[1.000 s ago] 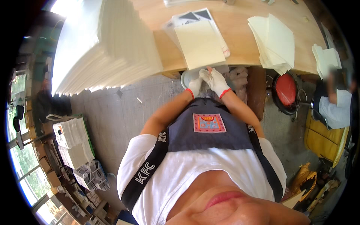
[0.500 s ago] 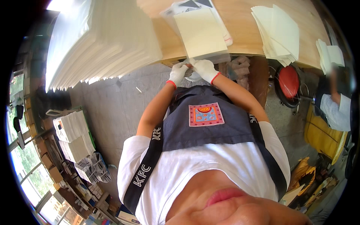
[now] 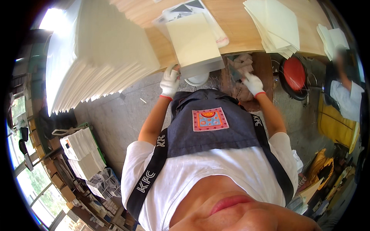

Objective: The person repeatedly picks up a single sheet of paper from a large stack on the left, places it on a small circular object on the table, and then moves it to a growing stack on the right. This process is repeated continuously.

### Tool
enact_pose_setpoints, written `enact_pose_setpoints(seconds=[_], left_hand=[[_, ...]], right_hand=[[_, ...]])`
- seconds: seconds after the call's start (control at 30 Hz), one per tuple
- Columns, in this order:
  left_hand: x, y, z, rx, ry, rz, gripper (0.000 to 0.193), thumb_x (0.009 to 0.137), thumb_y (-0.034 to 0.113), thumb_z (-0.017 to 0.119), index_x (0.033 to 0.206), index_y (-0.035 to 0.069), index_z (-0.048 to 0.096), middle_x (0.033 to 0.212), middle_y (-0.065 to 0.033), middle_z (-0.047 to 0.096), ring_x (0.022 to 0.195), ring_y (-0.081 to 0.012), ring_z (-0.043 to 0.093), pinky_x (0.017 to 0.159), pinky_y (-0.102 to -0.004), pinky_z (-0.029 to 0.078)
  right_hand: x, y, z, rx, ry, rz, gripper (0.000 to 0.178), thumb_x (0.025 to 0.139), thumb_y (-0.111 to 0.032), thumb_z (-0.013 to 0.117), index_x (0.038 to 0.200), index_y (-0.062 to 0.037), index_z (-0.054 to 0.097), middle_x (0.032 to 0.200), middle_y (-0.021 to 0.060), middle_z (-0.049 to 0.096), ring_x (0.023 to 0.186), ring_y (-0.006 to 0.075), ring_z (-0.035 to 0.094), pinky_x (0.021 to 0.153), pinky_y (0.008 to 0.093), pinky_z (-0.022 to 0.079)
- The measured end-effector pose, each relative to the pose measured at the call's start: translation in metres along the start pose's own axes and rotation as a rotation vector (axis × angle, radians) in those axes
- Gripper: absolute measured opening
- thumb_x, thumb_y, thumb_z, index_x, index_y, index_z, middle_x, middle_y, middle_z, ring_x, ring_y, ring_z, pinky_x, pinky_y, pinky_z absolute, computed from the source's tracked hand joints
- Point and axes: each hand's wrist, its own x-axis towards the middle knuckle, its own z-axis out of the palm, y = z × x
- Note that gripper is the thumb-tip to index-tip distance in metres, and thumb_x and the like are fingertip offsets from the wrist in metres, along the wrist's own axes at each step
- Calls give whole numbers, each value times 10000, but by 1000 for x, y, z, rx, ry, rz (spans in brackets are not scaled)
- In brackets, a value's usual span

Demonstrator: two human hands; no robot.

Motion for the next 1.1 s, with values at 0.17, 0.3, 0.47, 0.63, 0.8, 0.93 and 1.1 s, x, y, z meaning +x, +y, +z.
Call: enact_pose_setpoints(seconds=[0.17,0.3,0.47,0.63,0.8,0.93,1.1], left_hand=[[23,9,5,-1,18,283,131,698,93,639,820,108,594,963,-57,587,754,-277,572,602,-383,466],[22,-5,13,-64,61,202,116,708,98,648,730,67,539,842,-57,590,686,-249,549,560,-362,439],[8,-7,48,-804,226,-636,156,780,80,601,768,62,447,656,-3,455,553,-96,433,494,-283,371],[7,-4,46,-1588,132,-911,105,791,33,496,775,74,401,666,3,459,534,-93,413,453,-256,334],[57,56,-30,-1021,3,-562,139,880,173,505,864,44,456,640,-11,445,506,-117,522,475,-250,415],[78,121,-178,-534,23,-109,177,806,172,580,784,51,453,641,-18,408,545,-119,431,497,-270,365],[48,134,-317,-321,402,-27,149,753,111,613,763,25,492,602,-6,428,547,-98,444,478,-247,343]], right_hand=[[53,-94,-35,29,587,-570,246,683,-181,650,906,-152,550,1001,46,566,959,263,520,787,383,416],[86,-89,-7,189,428,-494,156,719,-191,616,811,-92,538,904,79,578,862,273,549,719,386,421],[95,-107,20,697,356,109,220,776,-254,560,801,-38,531,725,153,568,690,310,554,641,389,416],[88,-100,10,1075,126,297,378,857,-390,482,802,-24,560,652,88,575,534,168,544,497,293,418],[93,-100,10,1544,-127,210,285,876,-365,512,900,-87,571,707,1,585,523,87,512,453,239,416],[97,-114,-32,1830,-509,-164,314,877,-230,537,1111,-24,506,950,23,599,795,112,574,649,256,472],[54,-248,-194,1720,-387,-659,401,873,-222,540,1181,24,465,1090,68,553,989,129,524,828,256,424]])
